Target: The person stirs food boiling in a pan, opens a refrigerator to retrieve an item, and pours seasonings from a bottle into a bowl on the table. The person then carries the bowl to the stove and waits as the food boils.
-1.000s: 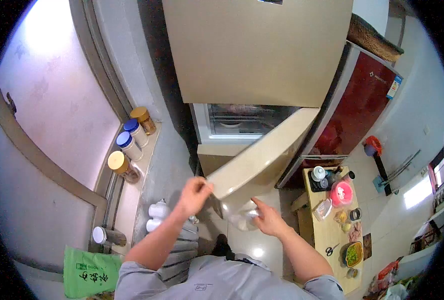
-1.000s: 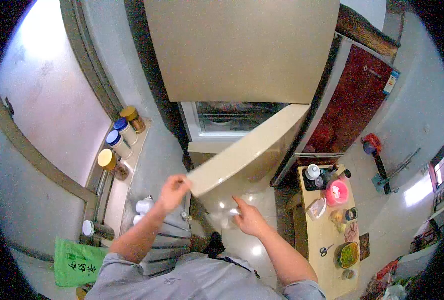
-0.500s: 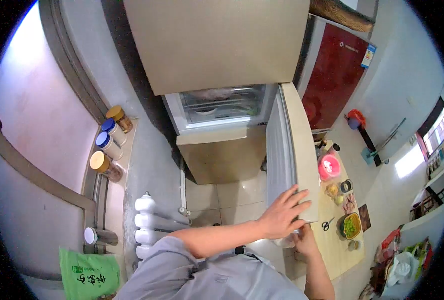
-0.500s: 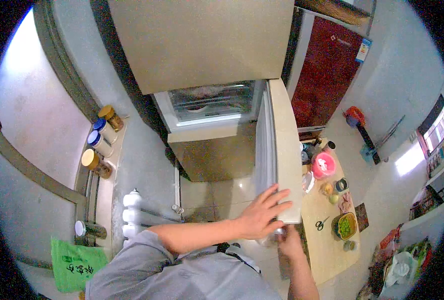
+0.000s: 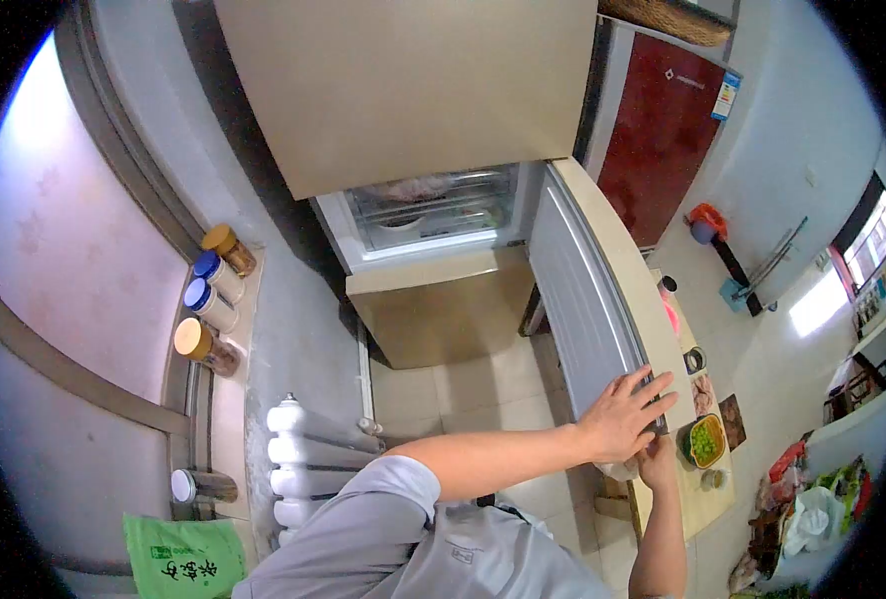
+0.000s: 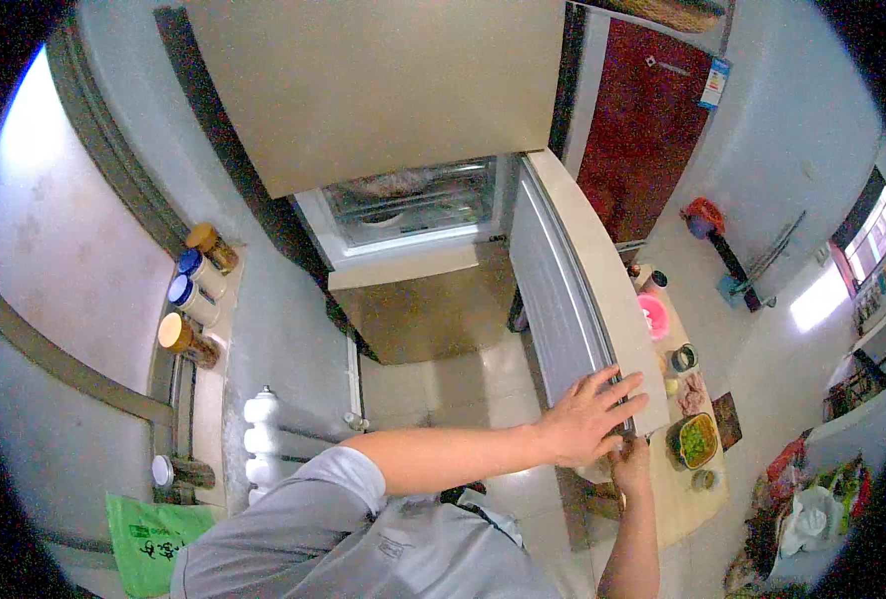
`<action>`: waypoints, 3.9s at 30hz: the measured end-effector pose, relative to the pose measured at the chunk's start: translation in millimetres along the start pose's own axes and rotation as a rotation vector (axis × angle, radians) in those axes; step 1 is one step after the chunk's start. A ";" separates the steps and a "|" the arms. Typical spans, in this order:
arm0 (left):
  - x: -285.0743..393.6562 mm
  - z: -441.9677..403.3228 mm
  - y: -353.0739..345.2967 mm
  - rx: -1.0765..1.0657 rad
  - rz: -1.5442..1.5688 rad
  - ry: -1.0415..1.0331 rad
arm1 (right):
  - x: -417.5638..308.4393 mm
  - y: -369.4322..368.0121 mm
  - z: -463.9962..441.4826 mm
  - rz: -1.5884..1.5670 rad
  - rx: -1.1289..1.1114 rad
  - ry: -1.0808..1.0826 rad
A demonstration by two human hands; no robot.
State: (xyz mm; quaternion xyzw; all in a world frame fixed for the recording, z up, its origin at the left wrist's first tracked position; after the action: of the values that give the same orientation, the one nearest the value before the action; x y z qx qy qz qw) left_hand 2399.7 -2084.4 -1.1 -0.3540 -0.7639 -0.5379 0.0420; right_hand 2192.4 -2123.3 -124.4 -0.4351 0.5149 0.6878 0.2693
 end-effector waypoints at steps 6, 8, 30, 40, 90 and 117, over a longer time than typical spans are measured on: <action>-0.3 -2.6 -1.5 0.021 -0.022 -0.013 | -12.8 1.6 3.7 -0.040 0.040 -0.061; -2.1 -3.4 -1.4 0.012 -0.027 -0.019 | -19.6 3.7 4.9 0.009 0.026 -0.049; -87.2 179.8 182.6 0.135 -0.292 0.483 | -102.6 -143.9 -11.9 0.171 -0.607 0.186; -187.6 223.5 238.1 0.311 -0.741 0.730 | -223.6 -239.3 -119.3 0.175 -0.570 0.470; -611.7 371.1 51.6 0.550 0.363 1.364 | -106.1 -484.7 -333.6 0.242 -0.399 0.512; -262.1 316.2 -49.6 0.161 -0.103 1.556 | -22.9 -328.0 -196.7 0.203 -0.533 0.067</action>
State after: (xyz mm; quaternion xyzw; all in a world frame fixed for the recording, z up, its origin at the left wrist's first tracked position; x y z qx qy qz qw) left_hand 2666.2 -1953.5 -289.2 0.1650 -0.5671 -0.5754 0.5658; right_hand 2535.0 -2200.4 -277.7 -0.4592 0.3653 0.8077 0.0578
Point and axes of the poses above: each hand's wrist, its own z-axis away from the middle knuckle, its own y-axis out of the back of the hand, x = y × z, the point moved 2 cm from there along -z, towards the middle knuckle, and after that the axes turned 6 degrees about -z, right-handed, at the moved point
